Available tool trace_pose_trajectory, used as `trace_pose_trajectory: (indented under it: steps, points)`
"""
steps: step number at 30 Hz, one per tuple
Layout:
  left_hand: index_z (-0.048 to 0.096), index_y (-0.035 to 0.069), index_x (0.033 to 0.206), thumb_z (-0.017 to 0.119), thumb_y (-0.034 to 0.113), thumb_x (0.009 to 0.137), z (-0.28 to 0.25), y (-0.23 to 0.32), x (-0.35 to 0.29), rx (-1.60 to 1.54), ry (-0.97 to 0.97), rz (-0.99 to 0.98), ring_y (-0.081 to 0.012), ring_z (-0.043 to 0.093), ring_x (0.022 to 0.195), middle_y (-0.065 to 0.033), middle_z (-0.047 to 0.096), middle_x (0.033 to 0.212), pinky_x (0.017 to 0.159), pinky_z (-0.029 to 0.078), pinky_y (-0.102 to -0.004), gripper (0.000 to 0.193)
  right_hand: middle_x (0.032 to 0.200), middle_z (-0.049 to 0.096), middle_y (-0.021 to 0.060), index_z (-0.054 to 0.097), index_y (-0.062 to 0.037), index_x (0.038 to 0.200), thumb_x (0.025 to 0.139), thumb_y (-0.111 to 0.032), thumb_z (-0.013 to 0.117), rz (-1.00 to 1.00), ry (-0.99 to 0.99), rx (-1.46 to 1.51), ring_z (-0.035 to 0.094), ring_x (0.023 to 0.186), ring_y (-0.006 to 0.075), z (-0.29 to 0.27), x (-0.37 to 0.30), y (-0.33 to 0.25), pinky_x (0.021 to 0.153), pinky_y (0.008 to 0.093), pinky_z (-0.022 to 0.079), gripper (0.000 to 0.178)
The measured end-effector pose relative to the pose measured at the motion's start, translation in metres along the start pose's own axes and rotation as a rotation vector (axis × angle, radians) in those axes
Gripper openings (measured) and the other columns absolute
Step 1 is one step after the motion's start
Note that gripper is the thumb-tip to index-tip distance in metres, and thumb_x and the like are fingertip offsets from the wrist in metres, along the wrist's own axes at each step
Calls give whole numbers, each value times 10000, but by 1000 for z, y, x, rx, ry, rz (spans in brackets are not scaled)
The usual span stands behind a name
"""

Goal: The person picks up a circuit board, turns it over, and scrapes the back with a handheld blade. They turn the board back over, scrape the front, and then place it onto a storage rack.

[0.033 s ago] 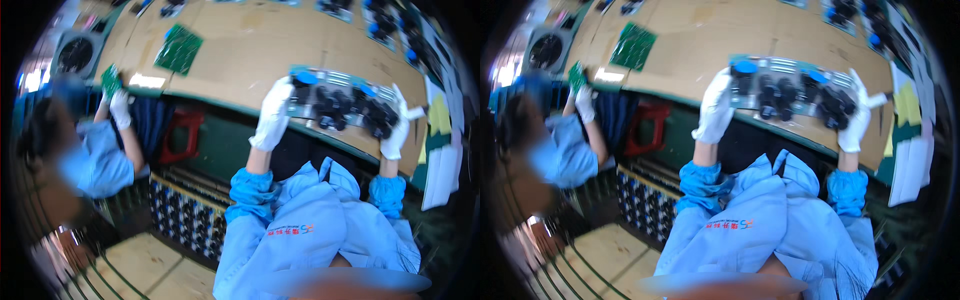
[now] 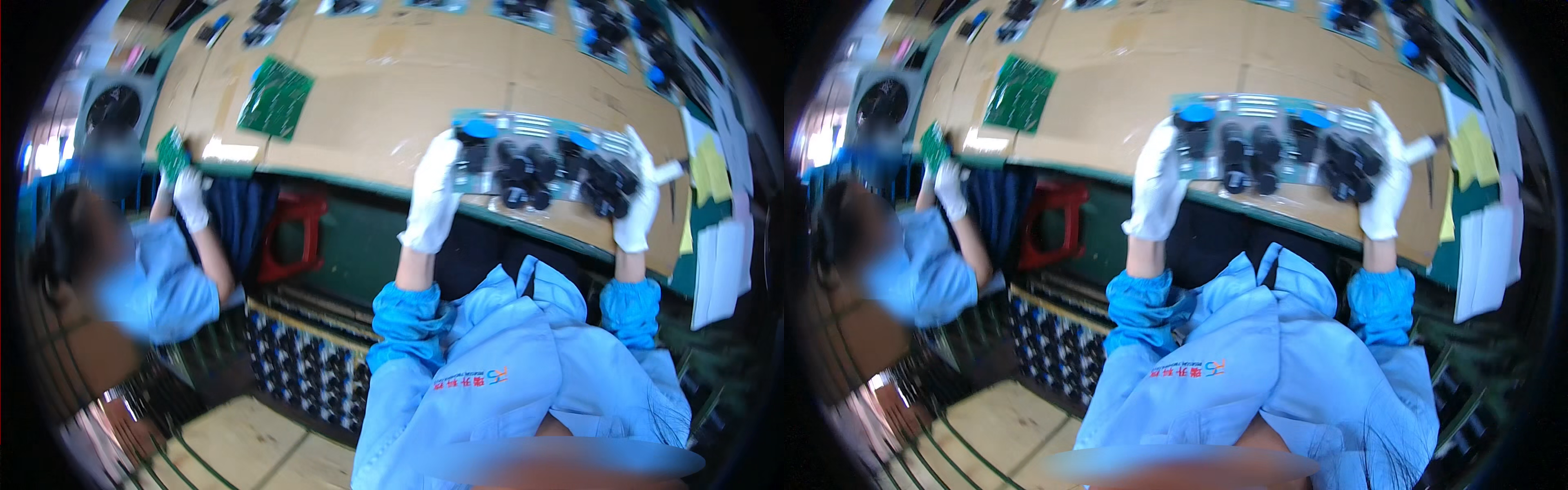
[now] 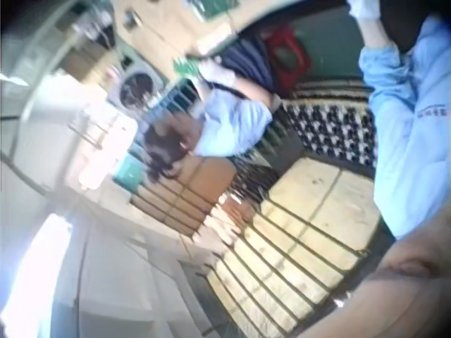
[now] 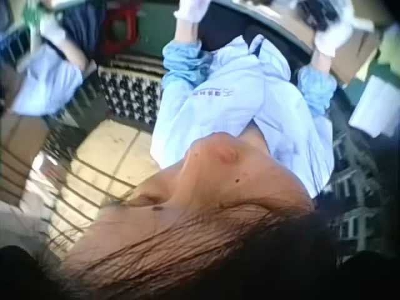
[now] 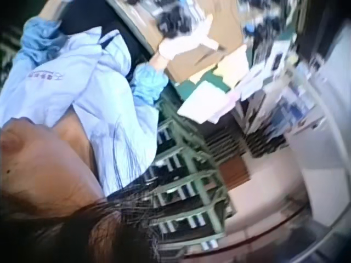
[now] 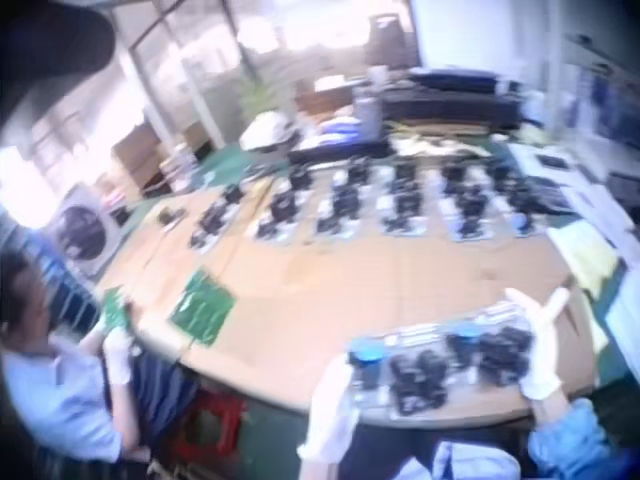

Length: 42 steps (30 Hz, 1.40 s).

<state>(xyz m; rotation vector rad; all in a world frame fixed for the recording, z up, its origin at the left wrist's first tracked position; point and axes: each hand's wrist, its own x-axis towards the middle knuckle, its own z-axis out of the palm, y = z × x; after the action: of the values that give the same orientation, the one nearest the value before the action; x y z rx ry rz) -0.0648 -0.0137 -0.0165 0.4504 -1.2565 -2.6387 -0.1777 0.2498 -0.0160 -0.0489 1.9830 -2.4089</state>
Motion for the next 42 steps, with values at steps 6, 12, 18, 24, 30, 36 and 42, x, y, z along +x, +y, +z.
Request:
trace_pose_trajectory:
  steps: [6,12,18,24,30,36,42]
  points:
    - [445,100,1381,496,425,989,22,4,0,-42,-60,-92,-145,350,1340,-20,437,1406,1106,261,-357,511,1345,537,101,509,28,1343,1014,-350,425,-32,2,-44,484,1225,160,-16,0,-10,1085,305,330,508]
    - [399,91,1418,492,442,986,24,5,-4,-13,-15,-81,-176,294,1388,-34,372,1470,1124,243,-380,564,1267,576,102,535,-18,1339,1007,-400,381,-14,21,-222,541,1156,151,-16,-1,-13,1026,301,404,529]
    - [323,101,1478,481,434,991,22,5,-5,44,-7,-43,-197,264,1413,-85,357,1483,1160,166,-377,611,1304,575,99,565,-7,1308,1011,-341,408,21,34,-105,510,1206,172,-13,-2,-10,1061,295,350,474]
    - [320,97,1479,442,414,1007,22,2,-5,116,9,-11,-197,238,1429,-94,328,1510,1169,137,-363,581,1312,571,104,560,-3,1310,1006,-327,394,-33,6,-189,506,1216,176,-20,0,-8,1072,299,344,475]
    - [390,50,1417,438,440,1005,21,-2,-3,68,66,-32,-189,258,1414,-96,343,1500,1161,157,-351,569,1331,559,103,552,6,1309,1006,-307,384,-96,13,-170,493,1234,175,-21,0,-3,1086,307,334,467]
    - [447,52,1356,445,458,1002,18,-3,-3,83,81,-9,-184,315,1365,-87,406,1436,1146,191,-347,538,1331,559,98,551,-7,1319,1009,-317,406,-40,13,-167,497,1225,172,-17,-2,-11,1079,300,339,461]
    - [444,56,1355,444,464,1001,18,-5,-3,103,165,-2,-182,324,1354,-92,388,1443,1138,206,-348,540,1313,569,82,559,-35,1327,1001,-314,441,58,67,-23,506,1204,157,-15,-2,-10,1059,291,360,444]
